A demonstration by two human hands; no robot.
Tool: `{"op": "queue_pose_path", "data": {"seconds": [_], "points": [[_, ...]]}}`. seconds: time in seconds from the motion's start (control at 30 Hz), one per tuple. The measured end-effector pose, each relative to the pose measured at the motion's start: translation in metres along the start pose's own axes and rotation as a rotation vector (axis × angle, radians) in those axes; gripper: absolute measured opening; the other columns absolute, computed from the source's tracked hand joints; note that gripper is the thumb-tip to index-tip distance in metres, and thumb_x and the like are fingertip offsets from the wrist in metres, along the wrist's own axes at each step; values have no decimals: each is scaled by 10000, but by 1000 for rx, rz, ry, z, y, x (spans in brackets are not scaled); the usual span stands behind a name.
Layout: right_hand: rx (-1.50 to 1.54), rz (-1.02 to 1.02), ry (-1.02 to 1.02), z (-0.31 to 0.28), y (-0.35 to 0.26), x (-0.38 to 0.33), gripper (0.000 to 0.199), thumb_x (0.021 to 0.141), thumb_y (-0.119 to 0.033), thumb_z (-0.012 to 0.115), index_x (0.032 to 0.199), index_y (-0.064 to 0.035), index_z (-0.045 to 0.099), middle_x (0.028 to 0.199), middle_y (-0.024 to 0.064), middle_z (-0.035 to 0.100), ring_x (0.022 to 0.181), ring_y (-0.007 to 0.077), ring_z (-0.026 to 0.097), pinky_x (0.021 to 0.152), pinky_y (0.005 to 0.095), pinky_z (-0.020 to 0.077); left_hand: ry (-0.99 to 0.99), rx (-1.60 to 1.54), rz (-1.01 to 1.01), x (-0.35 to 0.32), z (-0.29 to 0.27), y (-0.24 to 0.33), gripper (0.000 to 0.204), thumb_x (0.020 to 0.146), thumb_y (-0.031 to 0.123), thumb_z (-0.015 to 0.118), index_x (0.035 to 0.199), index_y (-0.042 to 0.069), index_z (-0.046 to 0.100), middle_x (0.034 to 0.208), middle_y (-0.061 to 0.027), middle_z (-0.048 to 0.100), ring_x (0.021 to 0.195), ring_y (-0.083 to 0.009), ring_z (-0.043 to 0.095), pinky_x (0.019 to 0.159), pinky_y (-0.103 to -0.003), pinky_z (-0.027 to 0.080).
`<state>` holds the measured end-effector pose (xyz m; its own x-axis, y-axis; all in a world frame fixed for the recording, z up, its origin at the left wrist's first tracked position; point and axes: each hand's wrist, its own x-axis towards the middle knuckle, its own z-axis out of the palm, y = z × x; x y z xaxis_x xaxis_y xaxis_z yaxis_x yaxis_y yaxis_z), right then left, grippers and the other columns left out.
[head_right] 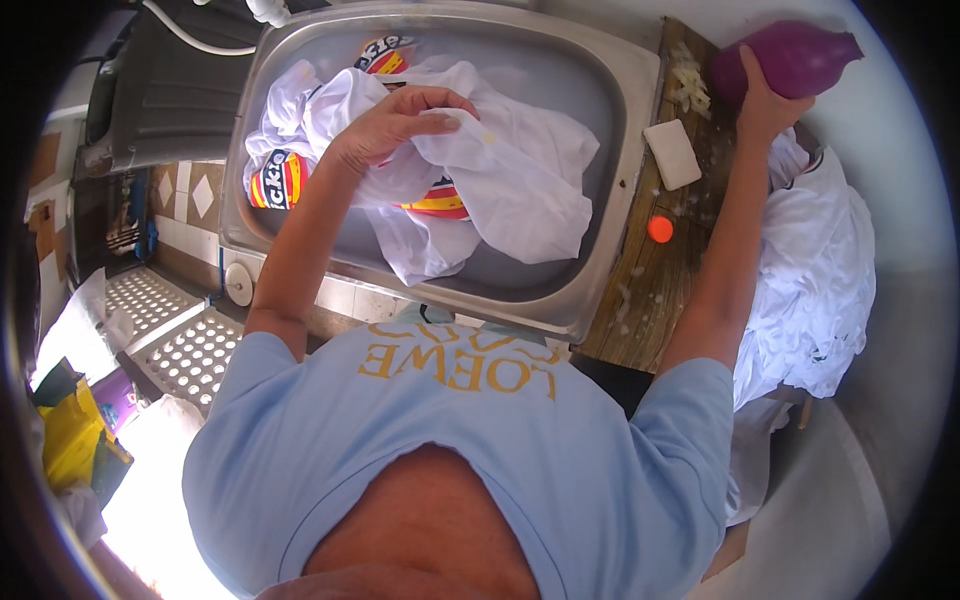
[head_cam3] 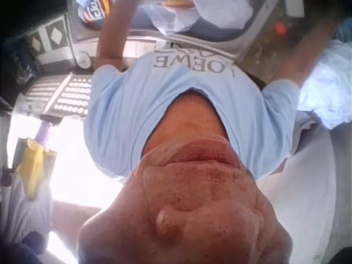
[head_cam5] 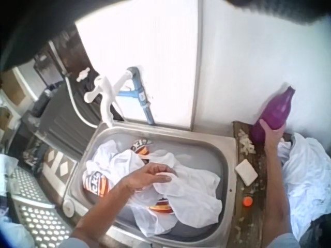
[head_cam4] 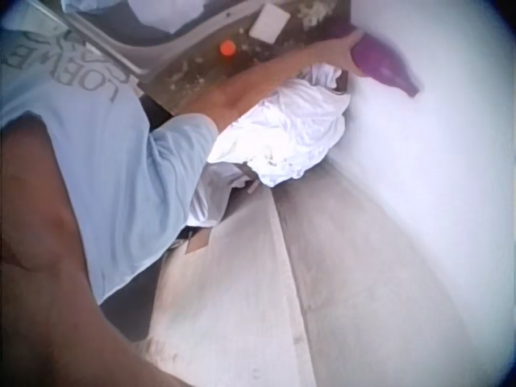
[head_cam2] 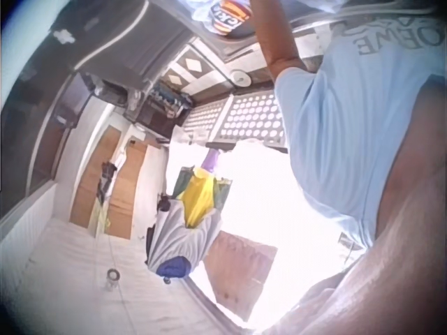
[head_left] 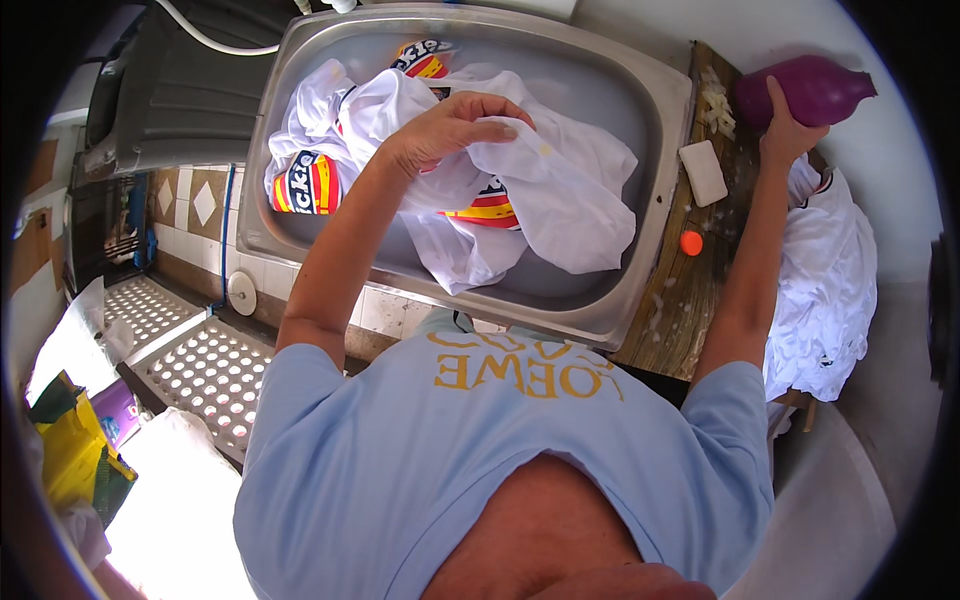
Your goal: The person washes white shirts by hand in a sink, applying a liquid from a purple bottle and scrubbing the fabric between their hands.
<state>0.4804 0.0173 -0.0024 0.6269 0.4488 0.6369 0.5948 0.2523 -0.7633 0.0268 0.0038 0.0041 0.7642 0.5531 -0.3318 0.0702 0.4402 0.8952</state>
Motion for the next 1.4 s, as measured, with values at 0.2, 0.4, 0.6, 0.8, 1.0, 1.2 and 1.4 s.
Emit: {"op": "queue_pose_path", "data": {"seconds": [0.2, 0.4, 0.6, 0.8, 1.0, 1.2, 1.4], "points": [[-81, -29, -395, -17, -137, -23, 822, 560, -249, 874, 1187, 26, 420, 1116, 148, 541, 1004, 240, 550, 875, 352, 450, -19, -103, 37, -3, -4, -3, 265, 843, 102, 590, 1088, 2, 593, 993, -64, 642, 887, -134, 621, 834, -261, 486], [-317, 26, -846, -38, -219, -90, 892, 550, -236, 835, 1291, -16, 391, 1169, 159, 550, 1061, 256, 552, 911, 367, 432, 0, -219, 77, -3, -12, -9, 286, 835, 95, 590, 1103, -6, 593, 996, -74, 647, 889, -147, 628, 827, -270, 495], [-478, -26, -1082, -46, -247, -146, 901, 549, -181, 796, 1323, -22, 362, 1160, 201, 529, 1063, 338, 545, 918, 398, 434, -11, -288, 128, -2, -14, -14, 273, 828, 88, 595, 1087, 3, 613, 994, -76, 655, 879, -151, 633, 824, -277, 501], [-659, -44, -1107, -45, -260, -162, 839, 555, -155, 776, 1301, -55, 403, 1103, 184, 518, 1007, 358, 548, 873, 424, 449, -34, -325, 211, -7, -15, -17, 268, 827, 72, 601, 1087, 10, 622, 973, -70, 665, 864, -136, 636, 809, -266, 507], [-726, -91, -1108, -45, -256, -170, 795, 570, -149, 760, 1289, -74, 428, 1097, 172, 523, 996, 351, 551, 856, 416, 455, -24, -244, 227, -13, -10, -17, 260, 838, 94, 598, 1083, 11, 626, 957, -56, 663, 841, -108, 627, 783, -241, 505], [-758, -59, -1118, -41, -259, -171, 798, 549, -128, 769, 1273, -75, 438, 1089, 175, 533, 990, 351, 546, 860, 408, 454, -7, -152, 283, -12, -10, -21, 249, 846, 88, 568, 1072, 4, 629, 948, -41, 659, 818, -85, 611, 761, -219, 493], [-820, -74, -1129, -41, -259, -169, 800, 537, -124, 775, 1264, -79, 445, 1079, 176, 538, 977, 355, 550, 849, 406, 460, -8, -157, 266, -10, -8, -25, 252, 840, 84, 566, 1066, -7, 631, 947, -47, 658, 821, -89, 610, 762, -221, 492]]}}
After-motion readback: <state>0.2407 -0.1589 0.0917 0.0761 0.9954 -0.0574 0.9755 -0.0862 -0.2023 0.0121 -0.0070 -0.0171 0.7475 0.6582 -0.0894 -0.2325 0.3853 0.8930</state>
